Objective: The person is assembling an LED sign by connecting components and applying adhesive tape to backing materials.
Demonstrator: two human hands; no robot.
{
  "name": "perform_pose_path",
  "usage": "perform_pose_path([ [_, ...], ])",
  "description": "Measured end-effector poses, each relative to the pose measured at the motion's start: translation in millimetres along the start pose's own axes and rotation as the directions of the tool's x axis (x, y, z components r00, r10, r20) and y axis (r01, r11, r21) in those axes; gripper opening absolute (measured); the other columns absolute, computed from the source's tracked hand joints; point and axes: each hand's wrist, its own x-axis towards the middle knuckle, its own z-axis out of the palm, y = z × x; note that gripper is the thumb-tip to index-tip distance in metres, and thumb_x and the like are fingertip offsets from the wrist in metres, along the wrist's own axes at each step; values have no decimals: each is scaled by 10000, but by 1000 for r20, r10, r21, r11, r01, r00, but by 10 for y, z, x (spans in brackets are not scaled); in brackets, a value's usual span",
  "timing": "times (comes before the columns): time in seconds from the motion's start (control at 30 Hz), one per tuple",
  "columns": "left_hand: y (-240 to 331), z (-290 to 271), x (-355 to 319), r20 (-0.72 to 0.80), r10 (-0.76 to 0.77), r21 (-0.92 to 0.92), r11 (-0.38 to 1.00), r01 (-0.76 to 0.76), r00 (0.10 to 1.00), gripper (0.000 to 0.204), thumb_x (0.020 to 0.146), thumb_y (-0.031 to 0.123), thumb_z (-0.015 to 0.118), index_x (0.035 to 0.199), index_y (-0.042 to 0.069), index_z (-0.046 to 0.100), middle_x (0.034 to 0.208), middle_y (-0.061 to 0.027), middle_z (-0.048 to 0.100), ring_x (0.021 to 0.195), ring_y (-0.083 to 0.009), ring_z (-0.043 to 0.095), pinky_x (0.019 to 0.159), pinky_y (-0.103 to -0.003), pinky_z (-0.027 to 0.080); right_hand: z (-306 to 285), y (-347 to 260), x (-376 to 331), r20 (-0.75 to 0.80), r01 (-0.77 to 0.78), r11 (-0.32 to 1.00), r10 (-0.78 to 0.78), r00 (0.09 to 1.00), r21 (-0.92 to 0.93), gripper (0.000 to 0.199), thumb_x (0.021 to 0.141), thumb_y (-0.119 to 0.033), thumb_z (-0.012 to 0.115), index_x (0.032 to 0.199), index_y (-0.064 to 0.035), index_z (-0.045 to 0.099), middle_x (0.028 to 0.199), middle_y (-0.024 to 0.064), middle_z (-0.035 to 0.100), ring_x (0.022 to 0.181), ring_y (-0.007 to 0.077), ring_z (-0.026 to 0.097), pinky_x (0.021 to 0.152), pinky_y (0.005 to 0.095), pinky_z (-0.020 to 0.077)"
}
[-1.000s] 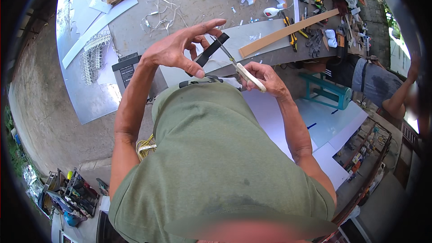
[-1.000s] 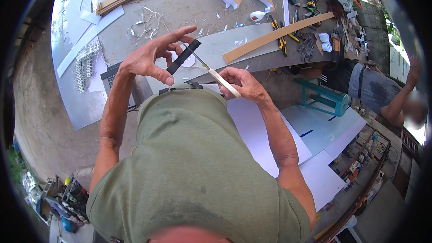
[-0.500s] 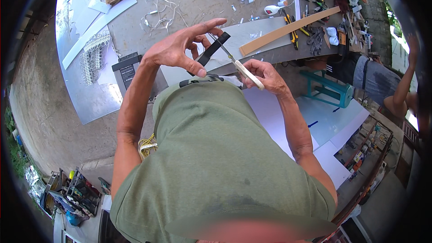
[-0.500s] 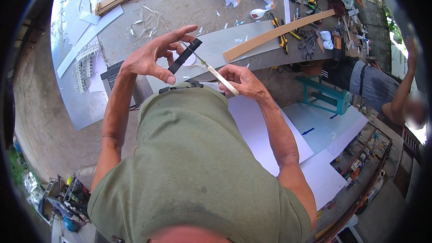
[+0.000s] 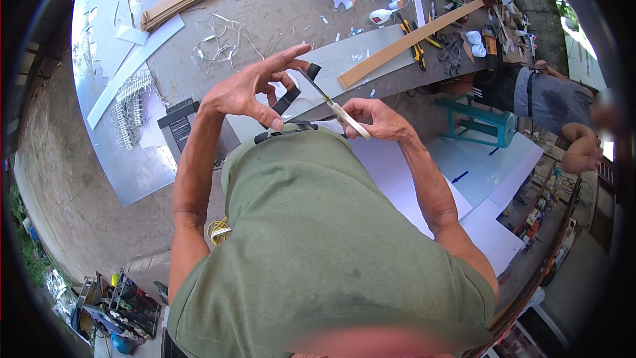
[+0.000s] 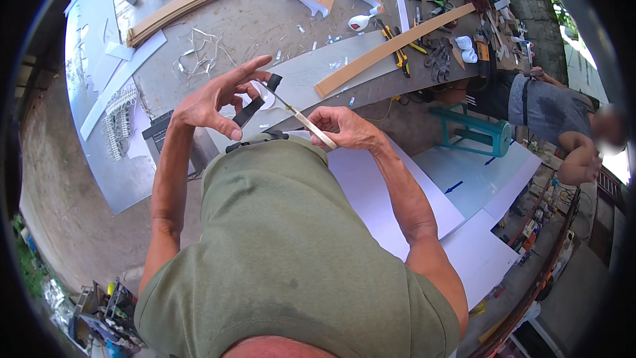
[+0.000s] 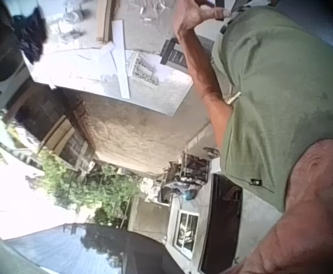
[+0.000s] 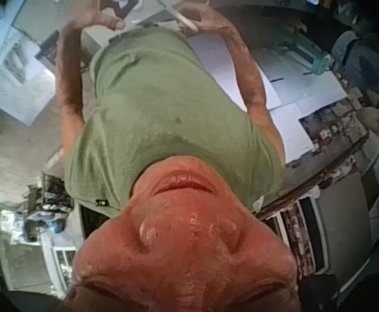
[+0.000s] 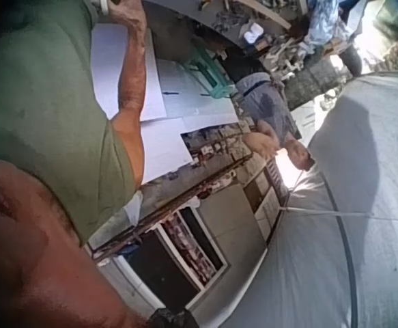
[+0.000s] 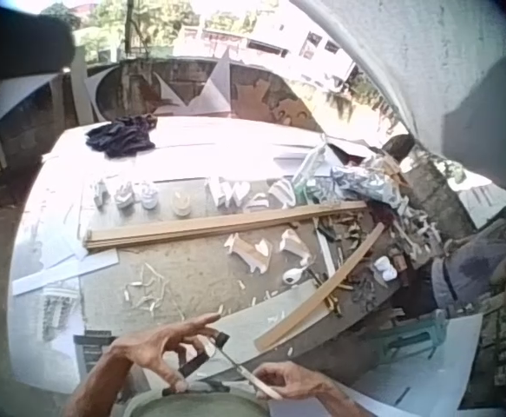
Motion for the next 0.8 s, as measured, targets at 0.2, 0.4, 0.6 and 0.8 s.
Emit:
perform_pose_path([
  [0.2, -127, -105, 77, -29, -40, 16, 999, 40, 999, 1363, 515, 340, 959, 1613, 108, 186, 1504, -209, 421, 1058, -256, 585, 709, -322, 571, -163, 145, -14, 99, 26, 975, -49, 994, 222, 683, 713, -271, 908, 1245, 5, 581, 1024, 50, 644, 924, 136, 614, 886, 314, 506],
  [0.4, -463, -91, 371, -417, -52, 391, 891, 230, 907, 1323, 531, 299, 942, 1602, 79, 197, 1495, -222, 444, 1058, -281, 587, 832, -355, 559, -390, 401, 484, -406, -17, 971, -85, 910, -240, 556, 820, -469, 805, 1058, 16, 673, 875, 70, 688, 791, 157, 625, 693, 323, 497],
  [0.6, -705, 135, 965, -413, 213, 696, 700, 156, 886, 1262, 542, 131, 924, 1573, 42, 203, 1504, -239, 387, 1340, -410, 452, 1064, -452, 457, -460, 463, 1282, -735, -372, 699, -325, 595, -611, 483, 799, -350, 690, 1067, 37, 584, 1008, 235, 667, 947, 400, 676, 723, 496, 530],
  [0.8, -1103, 172, 1191, -517, 250, 817, 431, 384, 819, 1222, 584, 155, 941, 1567, 52, 222, 1530, -214, 347, 1315, -419, 470, 1063, -457, 443, -425, 512, 1713, -591, -449, 384, -552, 589, -807, 356, 818, -249, 662, 1056, 2, 583, 981, 188, 629, 896, 327, 658, 688, 464, 547],
])
